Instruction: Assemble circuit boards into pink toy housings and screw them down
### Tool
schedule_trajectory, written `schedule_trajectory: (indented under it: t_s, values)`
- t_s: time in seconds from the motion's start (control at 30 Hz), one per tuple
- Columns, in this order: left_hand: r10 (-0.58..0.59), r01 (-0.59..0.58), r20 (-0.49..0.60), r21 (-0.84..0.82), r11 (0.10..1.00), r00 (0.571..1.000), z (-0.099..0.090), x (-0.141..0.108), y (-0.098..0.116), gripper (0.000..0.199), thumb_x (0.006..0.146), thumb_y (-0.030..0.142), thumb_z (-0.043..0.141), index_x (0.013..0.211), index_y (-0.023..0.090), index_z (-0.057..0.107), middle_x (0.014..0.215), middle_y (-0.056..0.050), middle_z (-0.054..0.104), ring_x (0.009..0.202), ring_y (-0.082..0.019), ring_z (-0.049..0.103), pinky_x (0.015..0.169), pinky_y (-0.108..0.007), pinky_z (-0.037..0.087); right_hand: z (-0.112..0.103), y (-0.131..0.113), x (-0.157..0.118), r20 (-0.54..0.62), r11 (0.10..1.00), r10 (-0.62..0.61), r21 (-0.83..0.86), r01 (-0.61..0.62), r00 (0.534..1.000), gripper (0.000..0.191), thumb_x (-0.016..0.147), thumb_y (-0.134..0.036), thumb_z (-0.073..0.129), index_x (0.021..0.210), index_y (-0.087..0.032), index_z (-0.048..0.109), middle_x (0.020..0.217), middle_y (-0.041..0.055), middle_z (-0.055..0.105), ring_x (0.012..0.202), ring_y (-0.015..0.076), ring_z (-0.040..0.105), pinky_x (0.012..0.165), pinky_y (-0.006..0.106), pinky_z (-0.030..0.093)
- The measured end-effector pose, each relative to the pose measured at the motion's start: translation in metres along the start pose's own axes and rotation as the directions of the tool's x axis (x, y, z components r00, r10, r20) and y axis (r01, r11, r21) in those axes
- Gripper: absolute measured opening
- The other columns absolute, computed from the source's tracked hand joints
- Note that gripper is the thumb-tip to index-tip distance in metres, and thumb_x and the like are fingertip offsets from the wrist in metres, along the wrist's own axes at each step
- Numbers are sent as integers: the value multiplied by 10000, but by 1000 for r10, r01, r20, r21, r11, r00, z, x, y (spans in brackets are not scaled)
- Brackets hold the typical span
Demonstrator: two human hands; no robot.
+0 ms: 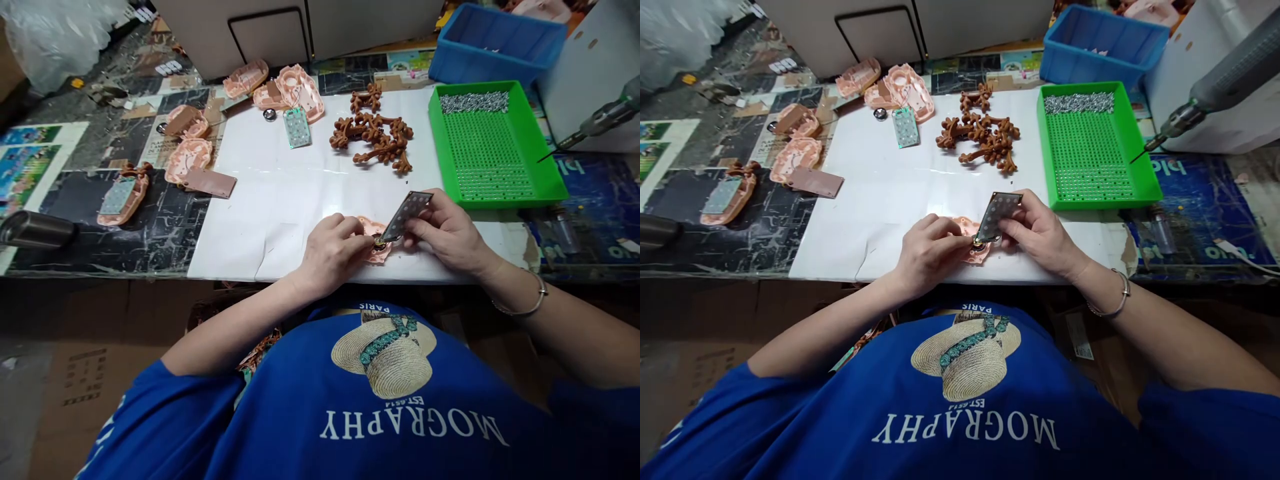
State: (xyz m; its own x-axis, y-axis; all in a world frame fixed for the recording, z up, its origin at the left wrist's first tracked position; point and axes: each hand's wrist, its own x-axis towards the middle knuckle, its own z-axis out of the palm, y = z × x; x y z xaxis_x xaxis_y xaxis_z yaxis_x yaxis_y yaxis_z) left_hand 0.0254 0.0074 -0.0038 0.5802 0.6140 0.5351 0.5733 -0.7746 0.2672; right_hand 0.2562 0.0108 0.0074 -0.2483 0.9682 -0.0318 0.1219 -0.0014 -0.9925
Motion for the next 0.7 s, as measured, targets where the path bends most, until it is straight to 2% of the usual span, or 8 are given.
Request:
schedule_trajectory:
  t_s: [0.13, 0.2, 0.3, 0.5, 0.7]
  values:
    - [-68, 65, 18, 161, 985, 997, 9, 10, 1, 285, 1004, 308, 515, 823, 190, 700, 830, -64, 637, 736, -178, 476, 622, -318, 365, -5, 1, 11, -42, 999, -30, -12, 29, 999, 290, 870, -365, 697, 1036, -259, 483, 809, -27, 609, 572, 111, 584, 518, 266, 496]
    - [-118, 114, 11, 177, 978, 993, 12, 17, -1, 267, 990, 307, 537, 810, 188, 693, 844, -61, 633, 747, -177, 492, 614, -311, 359, -7, 2, 18, -57, 998, -60, -15, 59, 997, 295, 885, -394, 690, 1036, -259, 477, 792, -31, 574, 573, 108, 566, 507, 262, 477]
    - [-144, 144, -10, 165, 976, 990, 13, 21, -4, 231, 973, 300, 570, 808, 188, 689, 843, -47, 634, 749, -168, 508, 612, -297, 363, -10, 3, 26, -19, 998, -61, -9, 61, 998, 297, 909, -428, 667, 1036, -260, 457, 773, -32, 538, 570, 112, 542, 481, 261, 455]
    - [-116, 111, 10, 200, 973, 993, 10, 19, -4, 220, 974, 313, 580, 814, 198, 679, 839, -32, 628, 744, -159, 502, 617, -287, 359, -10, 2, 27, 52, 997, -59, 57, 56, 997, 274, 908, -400, 689, 1007, -260, 474, 798, -21, 554, 557, 102, 510, 441, 245, 414]
    - [-15, 3, 43, 277, 961, 999, 6, 17, -2, 146, 967, 300, 595, 884, 216, 680, 862, -34, 636, 737, -172, 490, 607, -299, 363, -8, 1, 27, 84, 994, -84, 84, 77, 993, 232, 912, -282, 683, 1071, -254, 516, 788, -17, 580, 533, 95, 502, 428, 236, 421]
